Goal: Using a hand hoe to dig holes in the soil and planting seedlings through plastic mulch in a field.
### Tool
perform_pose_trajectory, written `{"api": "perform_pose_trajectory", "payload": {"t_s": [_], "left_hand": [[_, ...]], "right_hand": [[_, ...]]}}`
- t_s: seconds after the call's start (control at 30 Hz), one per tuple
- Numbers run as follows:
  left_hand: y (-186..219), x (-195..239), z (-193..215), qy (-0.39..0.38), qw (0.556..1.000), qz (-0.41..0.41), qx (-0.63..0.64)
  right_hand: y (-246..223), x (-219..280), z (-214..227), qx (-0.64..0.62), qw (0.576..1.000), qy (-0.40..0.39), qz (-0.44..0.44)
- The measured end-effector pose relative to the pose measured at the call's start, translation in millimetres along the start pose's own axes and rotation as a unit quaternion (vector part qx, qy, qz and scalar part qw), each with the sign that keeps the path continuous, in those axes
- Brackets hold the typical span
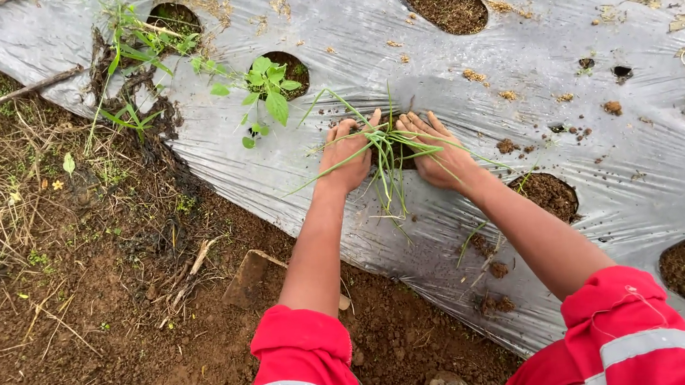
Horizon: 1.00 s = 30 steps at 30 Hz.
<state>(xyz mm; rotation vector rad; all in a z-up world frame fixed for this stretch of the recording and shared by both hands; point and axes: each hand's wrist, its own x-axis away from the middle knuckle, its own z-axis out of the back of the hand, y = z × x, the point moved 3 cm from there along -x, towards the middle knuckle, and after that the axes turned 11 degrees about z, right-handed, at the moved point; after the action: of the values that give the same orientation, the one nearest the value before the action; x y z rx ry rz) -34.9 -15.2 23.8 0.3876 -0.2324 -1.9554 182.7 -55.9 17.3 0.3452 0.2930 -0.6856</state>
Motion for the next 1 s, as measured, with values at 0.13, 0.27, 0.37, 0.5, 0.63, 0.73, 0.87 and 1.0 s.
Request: {"api": "perform_pose_trajectory", "payload": {"t_s": [0.13,0.27,0.37,0.5,0.63,0.73,0.87,1.0], "left_hand": [[9,-4,1,-0.005,1.0,0.0,-0.014],[-3,0,-1,0.044,0.999,-0.018,0.002],[-15,7,-7,0.136,0.986,-0.075,0.066],[-14,34,9,-0.019,0.993,-0.114,0.016],[-4,36,0,-0.103,0.989,-0.098,-0.044],[4,31,2,-0.103,0.988,-0.078,-0.079],[1,26,-5,-0.126,0.988,-0.062,-0.061],[8,41,20,-0.137,0.985,-0.094,-0.055]], "right_hand": [[11,0,-17,-0.033,0.996,-0.071,-0.045],[15,2,-14,-0.071,0.994,-0.081,-0.036],[-7,3,22,-0.098,0.991,-0.065,-0.065],[-31,6,46,-0.008,0.992,-0.098,-0.076],[-34,-2,44,0.001,0.99,-0.104,-0.092],[-32,-2,31,0.055,0.987,-0.125,-0.088],[-28,0,26,0.01,0.983,-0.146,-0.107],[-41,-2,54,-0.009,0.984,-0.131,-0.118]]}}
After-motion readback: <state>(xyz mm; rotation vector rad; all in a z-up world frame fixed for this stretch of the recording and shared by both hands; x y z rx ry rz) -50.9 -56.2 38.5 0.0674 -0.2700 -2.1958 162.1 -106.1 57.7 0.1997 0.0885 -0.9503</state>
